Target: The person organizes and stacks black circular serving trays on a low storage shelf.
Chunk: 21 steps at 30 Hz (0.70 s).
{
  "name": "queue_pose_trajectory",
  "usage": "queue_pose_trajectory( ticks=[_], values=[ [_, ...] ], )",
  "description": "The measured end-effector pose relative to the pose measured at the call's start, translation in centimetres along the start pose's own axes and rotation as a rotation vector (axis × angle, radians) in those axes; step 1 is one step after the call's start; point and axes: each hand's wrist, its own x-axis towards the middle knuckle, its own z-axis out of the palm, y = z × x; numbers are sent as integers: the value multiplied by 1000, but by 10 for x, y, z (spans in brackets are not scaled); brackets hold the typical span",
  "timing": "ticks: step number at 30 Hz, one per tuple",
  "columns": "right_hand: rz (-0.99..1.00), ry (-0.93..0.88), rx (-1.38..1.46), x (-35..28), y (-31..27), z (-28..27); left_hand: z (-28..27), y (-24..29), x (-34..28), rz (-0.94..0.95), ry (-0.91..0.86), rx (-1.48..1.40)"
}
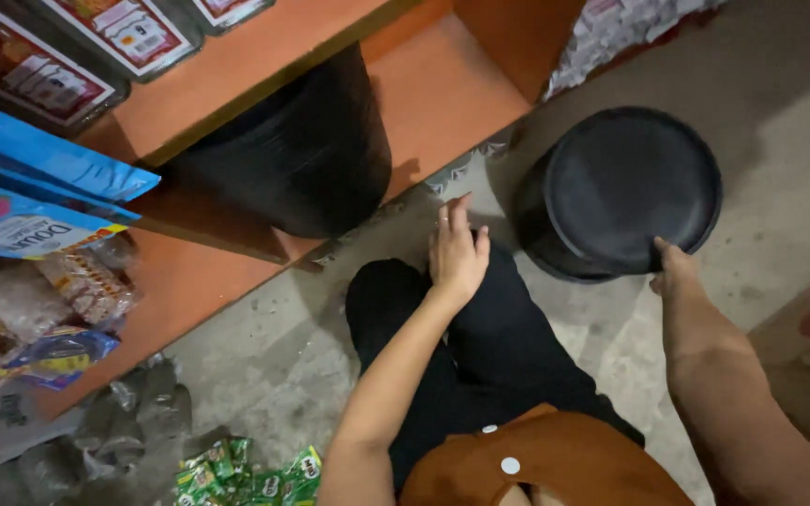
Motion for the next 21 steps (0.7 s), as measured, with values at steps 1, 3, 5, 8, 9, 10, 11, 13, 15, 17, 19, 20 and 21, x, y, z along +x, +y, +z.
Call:
queue_pose_trajectory(
  ticks=[1, 3, 5, 8, 9, 10, 11, 13, 15, 17, 19, 20, 21],
  values=[
    [9, -1, 0, 2, 9, 0, 0, 8, 0, -4, -6, 6],
    [16, -35, 89, 11, 8, 8, 0, 25, 11, 77, -76, 344],
    [23, -27, 112, -7, 6, 6, 27, 51, 25, 117, -98, 280],
    [-37, 31, 44, -29, 0, -1, 94, 72, 68, -9, -221, 189],
    [-102, 85, -47, -36, -5, -3, 119, 77, 89, -178, -327, 159],
    [-112, 70, -49, -45, -13, -8, 182, 20, 98, -179, -309, 162],
    [-269, 72, -96, -54, -22, -13, 247, -29, 107, -211, -290, 154],
    [-442, 63, -128, -34, -32, -16, 297, -70, 117, -229, -252, 150],
    [-221, 84, 40, 22, -32, -28, 261, -77, 100, -457, -492, 89],
    [-167, 85, 310, 79, -29, -35, 286, -99, 101, -460, -534, 50],
    [-105, 82, 569, 64, -36, -34, 310, -111, 101, -477, -578, 10],
    [-193, 157, 183, 21, -46, -23, 316, -114, 107, -438, -576, -4],
    [-276, 227, -202, -21, -55, -13, 322, -117, 112, -399, -574, -18]
  ],
)
